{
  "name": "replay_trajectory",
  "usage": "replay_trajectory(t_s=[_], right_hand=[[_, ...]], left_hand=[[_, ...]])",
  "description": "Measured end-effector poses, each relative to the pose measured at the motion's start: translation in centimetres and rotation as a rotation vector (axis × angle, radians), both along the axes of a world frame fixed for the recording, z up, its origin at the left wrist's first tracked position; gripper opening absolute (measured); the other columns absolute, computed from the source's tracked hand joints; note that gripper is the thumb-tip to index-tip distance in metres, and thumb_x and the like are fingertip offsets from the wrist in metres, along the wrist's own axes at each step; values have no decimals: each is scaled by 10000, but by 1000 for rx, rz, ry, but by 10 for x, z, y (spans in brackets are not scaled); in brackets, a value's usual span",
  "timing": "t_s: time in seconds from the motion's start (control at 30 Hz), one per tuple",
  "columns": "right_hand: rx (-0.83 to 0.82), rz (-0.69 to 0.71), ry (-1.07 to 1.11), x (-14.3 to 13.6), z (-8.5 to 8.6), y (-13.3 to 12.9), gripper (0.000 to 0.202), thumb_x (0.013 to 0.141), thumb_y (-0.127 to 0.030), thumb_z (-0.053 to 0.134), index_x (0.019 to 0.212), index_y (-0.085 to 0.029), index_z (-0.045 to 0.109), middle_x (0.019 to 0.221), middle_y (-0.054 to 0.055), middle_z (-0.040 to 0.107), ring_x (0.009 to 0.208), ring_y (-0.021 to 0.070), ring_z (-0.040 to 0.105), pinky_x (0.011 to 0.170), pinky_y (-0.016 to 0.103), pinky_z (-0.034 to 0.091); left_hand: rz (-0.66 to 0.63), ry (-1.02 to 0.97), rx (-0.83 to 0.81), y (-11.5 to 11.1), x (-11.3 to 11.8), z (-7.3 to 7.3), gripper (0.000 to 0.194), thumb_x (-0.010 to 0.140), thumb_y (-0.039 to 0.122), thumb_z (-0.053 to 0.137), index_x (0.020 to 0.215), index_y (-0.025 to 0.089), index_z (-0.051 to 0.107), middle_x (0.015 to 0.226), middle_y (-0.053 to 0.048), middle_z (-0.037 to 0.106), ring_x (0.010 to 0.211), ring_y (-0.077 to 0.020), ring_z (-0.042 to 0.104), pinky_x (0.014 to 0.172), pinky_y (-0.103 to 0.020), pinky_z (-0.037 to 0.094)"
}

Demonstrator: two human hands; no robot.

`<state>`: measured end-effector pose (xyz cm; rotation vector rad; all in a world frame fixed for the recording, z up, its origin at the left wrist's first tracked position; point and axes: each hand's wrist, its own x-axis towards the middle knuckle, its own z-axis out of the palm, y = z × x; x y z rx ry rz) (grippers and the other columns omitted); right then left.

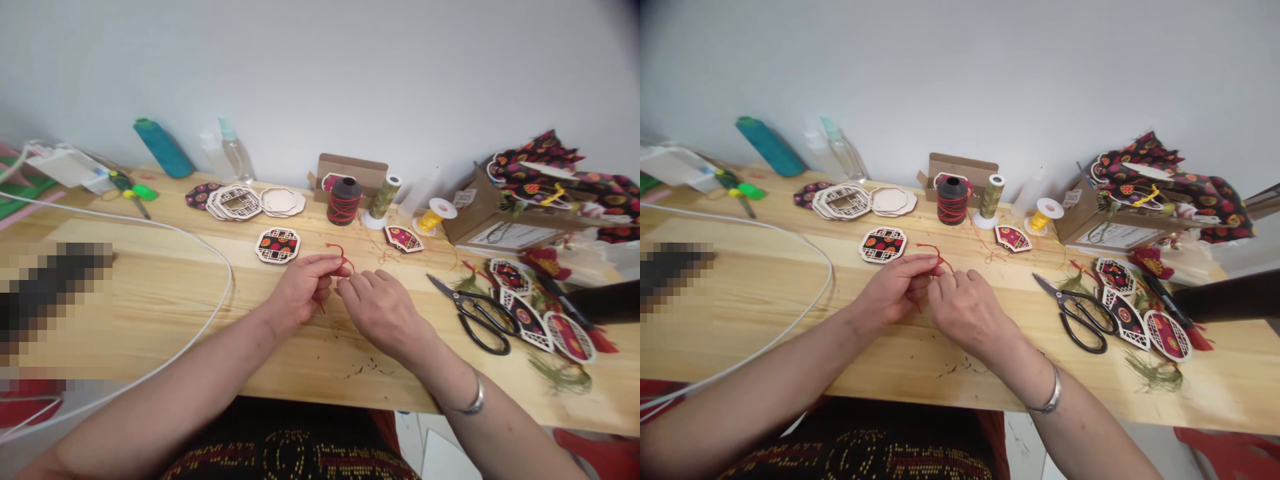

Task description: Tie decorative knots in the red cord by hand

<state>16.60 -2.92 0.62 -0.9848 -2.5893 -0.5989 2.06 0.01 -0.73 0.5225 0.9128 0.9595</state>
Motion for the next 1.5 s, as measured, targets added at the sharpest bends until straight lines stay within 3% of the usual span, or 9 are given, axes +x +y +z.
replay_trajectory(t_s=[0.2,0.27,0.37,0.53,0.6,0.87,1.07,1.3,1.5], right_hand=[[-323,282,325,4,7,0,204,896,-234,487,761,-150,615,760,62,638,695,163,565,618,309,429],[-384,212,638,6,8,3,158,887,-242,515,811,-159,625,863,78,653,804,166,593,706,310,469],[-462,-82,1024,9,3,12,89,862,-202,544,830,-175,623,883,73,652,861,170,604,785,337,481],[-1131,-189,1356,9,-7,25,248,747,-342,680,901,-163,605,800,51,673,750,167,647,676,311,514],[-1253,-197,1389,6,-7,25,301,702,-376,711,882,-162,601,744,30,660,679,154,641,605,287,505],[-1184,-297,1389,6,-2,24,217,706,-350,676,673,-156,582,514,-56,483,439,61,396,416,208,318],[-1198,-291,1395,10,-1,25,213,703,-344,667,653,-168,558,512,-61,454,445,66,353,416,213,275],[-1146,-308,1350,10,4,23,224,727,-342,645,616,-177,542,502,-58,443,454,71,334,440,231,250],[-1133,-315,1369,11,6,23,234,710,-360,660,628,-179,535,522,-57,435,460,73,340,435,232,248]], left_hand=[[29,13,-24,-1,1,1,92,632,160,724,666,126,646,544,19,571,396,-30,411,351,-152,228],[43,46,-28,-2,3,2,106,621,168,738,683,133,659,526,24,561,403,-40,426,353,-156,240],[52,85,-4,-4,4,4,116,623,193,745,699,137,678,481,42,511,391,-34,389,346,-154,222],[13,157,71,-6,4,2,146,634,238,741,753,155,718,464,63,449,377,-27,335,347,-166,202],[2,170,101,-7,4,1,144,631,253,744,740,160,724,456,70,423,375,-24,318,349,-170,193],[-82,300,153,-9,5,2,149,665,298,725,759,182,738,439,66,452,347,-29,281,350,-209,152],[-93,267,137,-8,6,6,165,623,300,753,740,184,740,583,18,602,384,-27,314,361,-203,170],[-97,247,163,-10,7,5,185,654,350,749,737,184,743,446,59,438,377,-37,273,361,-207,166],[-107,320,168,-12,7,8,189,653,345,748,769,196,747,497,37,540,349,-36,302,336,-216,146]])
